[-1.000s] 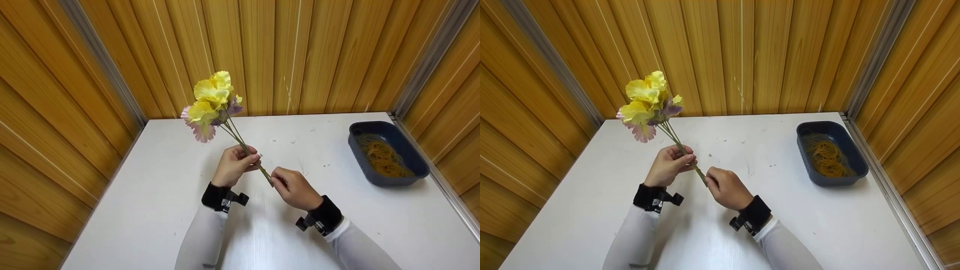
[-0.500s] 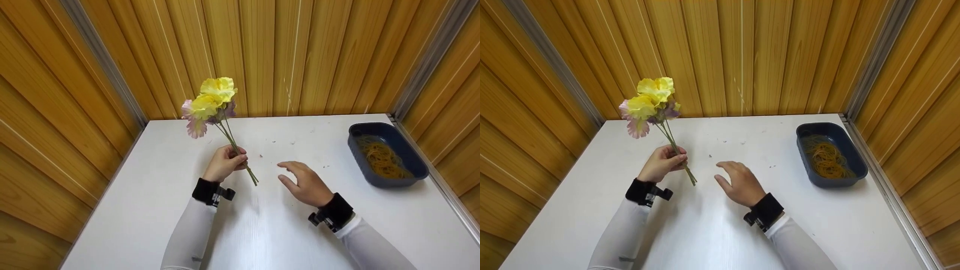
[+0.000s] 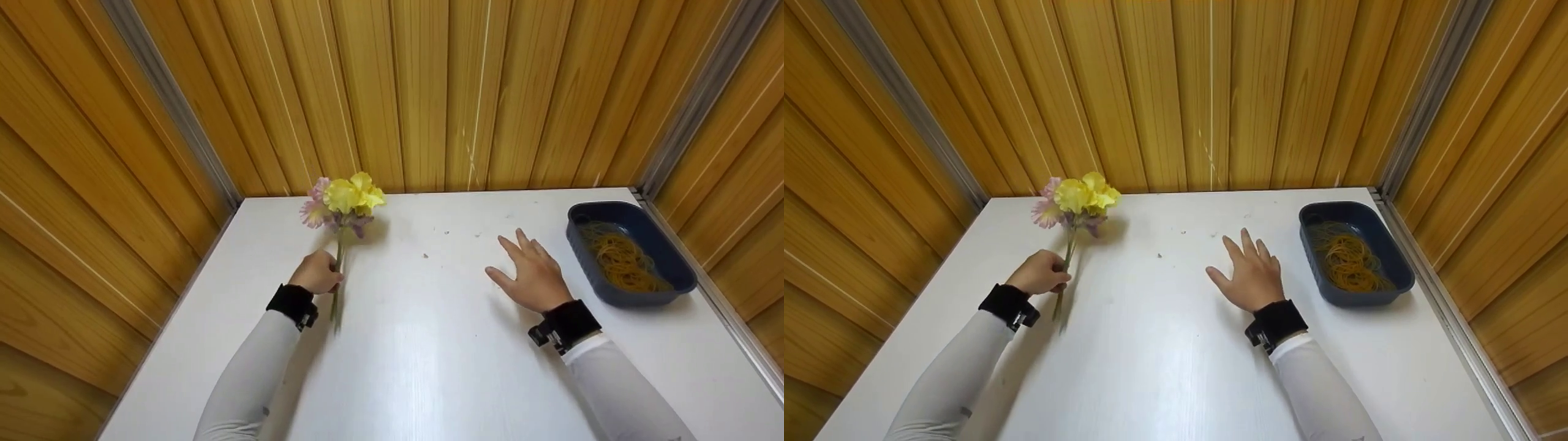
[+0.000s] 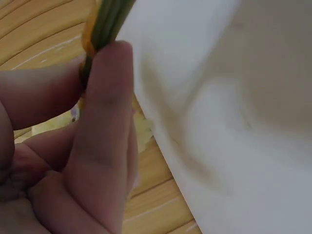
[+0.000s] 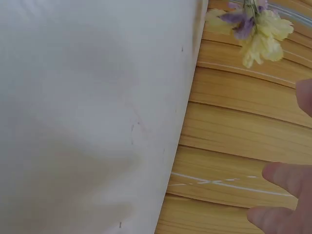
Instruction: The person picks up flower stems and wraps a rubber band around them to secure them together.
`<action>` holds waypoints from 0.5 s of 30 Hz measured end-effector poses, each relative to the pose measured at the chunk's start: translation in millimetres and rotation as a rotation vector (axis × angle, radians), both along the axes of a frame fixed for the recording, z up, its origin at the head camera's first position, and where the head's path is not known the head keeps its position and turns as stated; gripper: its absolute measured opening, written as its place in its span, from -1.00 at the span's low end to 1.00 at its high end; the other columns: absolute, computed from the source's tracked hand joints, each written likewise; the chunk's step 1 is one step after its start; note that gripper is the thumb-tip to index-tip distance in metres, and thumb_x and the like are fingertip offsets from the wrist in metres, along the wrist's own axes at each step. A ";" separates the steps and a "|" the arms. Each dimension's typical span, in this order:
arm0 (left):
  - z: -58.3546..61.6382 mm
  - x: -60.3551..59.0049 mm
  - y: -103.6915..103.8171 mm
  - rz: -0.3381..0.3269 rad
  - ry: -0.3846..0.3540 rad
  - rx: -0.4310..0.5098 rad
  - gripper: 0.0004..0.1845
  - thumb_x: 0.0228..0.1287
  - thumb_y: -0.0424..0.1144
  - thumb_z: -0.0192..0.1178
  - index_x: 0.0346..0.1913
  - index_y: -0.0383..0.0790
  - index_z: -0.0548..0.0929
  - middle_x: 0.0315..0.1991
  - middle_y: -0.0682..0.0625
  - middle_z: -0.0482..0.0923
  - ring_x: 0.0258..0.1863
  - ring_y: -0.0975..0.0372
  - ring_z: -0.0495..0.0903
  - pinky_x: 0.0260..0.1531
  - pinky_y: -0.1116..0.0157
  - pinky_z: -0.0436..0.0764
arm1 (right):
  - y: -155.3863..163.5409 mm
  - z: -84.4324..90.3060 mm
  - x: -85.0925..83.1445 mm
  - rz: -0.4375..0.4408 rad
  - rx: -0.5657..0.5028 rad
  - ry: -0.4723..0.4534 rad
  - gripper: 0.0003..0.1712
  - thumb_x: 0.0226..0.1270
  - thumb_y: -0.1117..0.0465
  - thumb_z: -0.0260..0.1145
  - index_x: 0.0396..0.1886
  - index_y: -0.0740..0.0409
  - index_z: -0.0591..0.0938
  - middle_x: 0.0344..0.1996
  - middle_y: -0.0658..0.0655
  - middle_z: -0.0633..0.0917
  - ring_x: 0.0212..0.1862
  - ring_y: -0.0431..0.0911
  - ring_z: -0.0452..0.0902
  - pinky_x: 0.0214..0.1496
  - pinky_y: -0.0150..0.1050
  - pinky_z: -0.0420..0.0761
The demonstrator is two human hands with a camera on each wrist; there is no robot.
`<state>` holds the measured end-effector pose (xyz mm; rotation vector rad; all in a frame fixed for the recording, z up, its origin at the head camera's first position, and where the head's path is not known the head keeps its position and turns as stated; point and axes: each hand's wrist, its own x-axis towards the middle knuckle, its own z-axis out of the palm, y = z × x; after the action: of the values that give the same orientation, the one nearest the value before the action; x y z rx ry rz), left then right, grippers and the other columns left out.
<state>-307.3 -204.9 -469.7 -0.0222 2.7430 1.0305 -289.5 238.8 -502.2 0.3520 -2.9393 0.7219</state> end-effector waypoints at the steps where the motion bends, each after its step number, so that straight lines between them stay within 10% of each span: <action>1: -1.7 -0.2 -4.5 -0.004 0.014 -0.060 -0.88 0.41 -0.35 0.30 -0.28 -0.36 0.69 -0.40 -0.15 0.72 -0.46 0.17 0.68 -0.35 0.27 0.66 | 1.1 -1.1 -1.3 -0.011 0.013 -0.015 -0.03 0.48 -0.48 0.07 0.66 -0.05 0.21 0.69 0.35 0.01 0.62 0.52 -0.05 0.53 0.56 0.05; 11: -20.7 3.4 -19.5 0.014 0.079 -0.265 -0.84 0.31 -0.31 0.32 -0.34 -0.35 0.62 -0.41 -0.10 0.58 -0.47 0.15 0.43 -0.37 0.20 0.49 | 5.7 -8.7 -2.5 -0.057 0.027 -0.080 0.05 0.42 -0.58 0.03 0.66 -0.04 0.21 0.69 0.39 -0.06 0.63 0.54 -0.15 0.47 0.64 -0.05; 15: -19.1 13.1 -3.1 0.038 0.181 -0.318 -0.74 0.33 -0.23 0.39 -0.16 -0.41 0.66 -0.30 -0.19 0.65 -0.35 0.02 0.63 -0.24 0.05 0.65 | 2.9 -12.1 1.1 -0.066 0.022 -0.089 0.03 0.43 -0.54 0.06 0.66 -0.05 0.22 0.69 0.37 -0.06 0.64 0.53 -0.16 0.46 0.66 -0.08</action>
<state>-294.2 -208.0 -488.8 -0.0312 3.0548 0.6221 -288.4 241.6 -514.3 0.2289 -3.0277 0.7152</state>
